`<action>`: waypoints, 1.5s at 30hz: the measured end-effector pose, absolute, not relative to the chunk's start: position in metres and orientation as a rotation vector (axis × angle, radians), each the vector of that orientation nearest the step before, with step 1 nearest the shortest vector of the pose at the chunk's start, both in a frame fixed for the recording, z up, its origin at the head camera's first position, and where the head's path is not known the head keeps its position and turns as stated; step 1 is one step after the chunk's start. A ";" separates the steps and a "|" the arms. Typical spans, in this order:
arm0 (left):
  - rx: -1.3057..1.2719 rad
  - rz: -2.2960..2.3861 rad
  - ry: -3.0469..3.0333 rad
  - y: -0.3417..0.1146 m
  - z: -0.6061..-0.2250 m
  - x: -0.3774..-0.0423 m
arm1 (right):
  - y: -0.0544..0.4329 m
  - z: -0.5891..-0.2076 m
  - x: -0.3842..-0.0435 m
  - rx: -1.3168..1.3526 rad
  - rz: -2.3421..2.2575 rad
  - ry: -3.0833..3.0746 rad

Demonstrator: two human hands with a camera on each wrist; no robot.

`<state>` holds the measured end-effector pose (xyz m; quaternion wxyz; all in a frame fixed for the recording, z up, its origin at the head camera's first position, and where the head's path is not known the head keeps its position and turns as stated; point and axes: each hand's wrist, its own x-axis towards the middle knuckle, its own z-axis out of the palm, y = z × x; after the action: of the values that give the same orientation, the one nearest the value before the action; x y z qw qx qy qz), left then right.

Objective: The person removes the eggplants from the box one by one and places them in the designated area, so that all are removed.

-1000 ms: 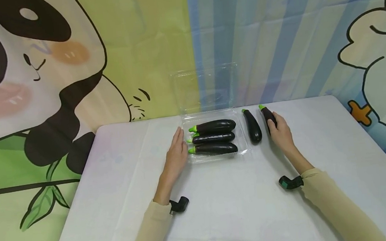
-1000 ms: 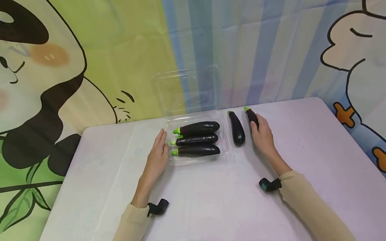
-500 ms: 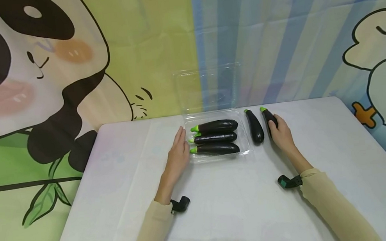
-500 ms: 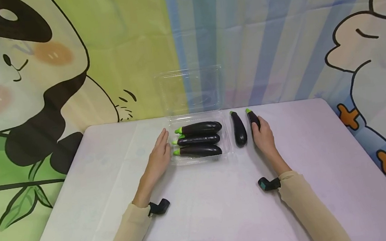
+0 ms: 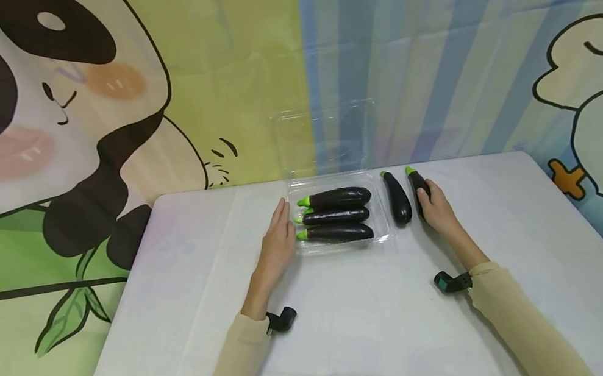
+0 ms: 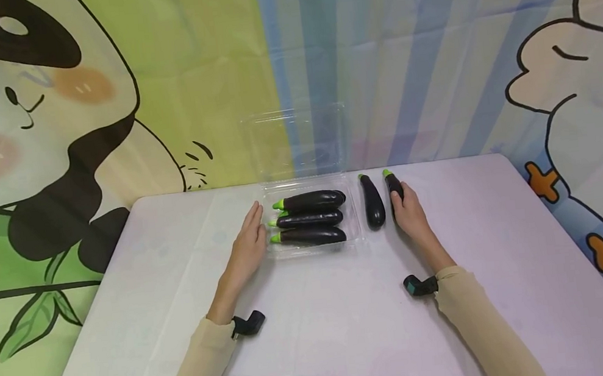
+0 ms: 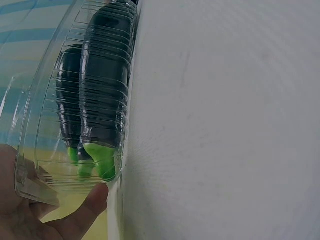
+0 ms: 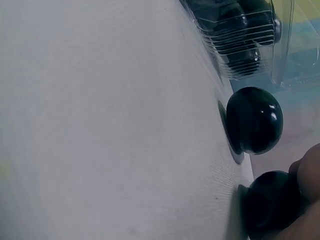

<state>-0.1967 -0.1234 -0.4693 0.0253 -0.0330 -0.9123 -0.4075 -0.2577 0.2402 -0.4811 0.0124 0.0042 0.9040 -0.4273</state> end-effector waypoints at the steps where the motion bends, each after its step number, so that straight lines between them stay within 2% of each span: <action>1: -0.102 -1.262 -2.817 -0.123 -0.469 -0.197 | 0.240 -0.480 -0.258 0.007 -1.323 2.815; 29: -0.104 -1.268 -2.803 -0.124 -0.470 -0.197 | 0.239 -0.481 -0.261 -0.179 -1.096 2.897; 39: -0.101 -1.281 -2.811 -0.124 -0.469 -0.198 | 0.237 -0.464 -0.261 -0.091 -1.118 3.032; 42: -0.100 -1.290 -2.807 -0.123 -0.469 -0.198 | 0.229 -0.458 -0.258 -0.193 -1.198 3.162; 45: -0.093 -1.287 -2.811 -0.124 -0.469 -0.198 | 0.216 -0.450 -0.254 -0.471 -1.206 3.219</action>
<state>-0.1976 -0.1235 -0.4693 0.0246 -0.0300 -0.9086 -0.4159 -0.2537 0.2159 -0.4496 -0.1632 -0.1338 0.9154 -0.3429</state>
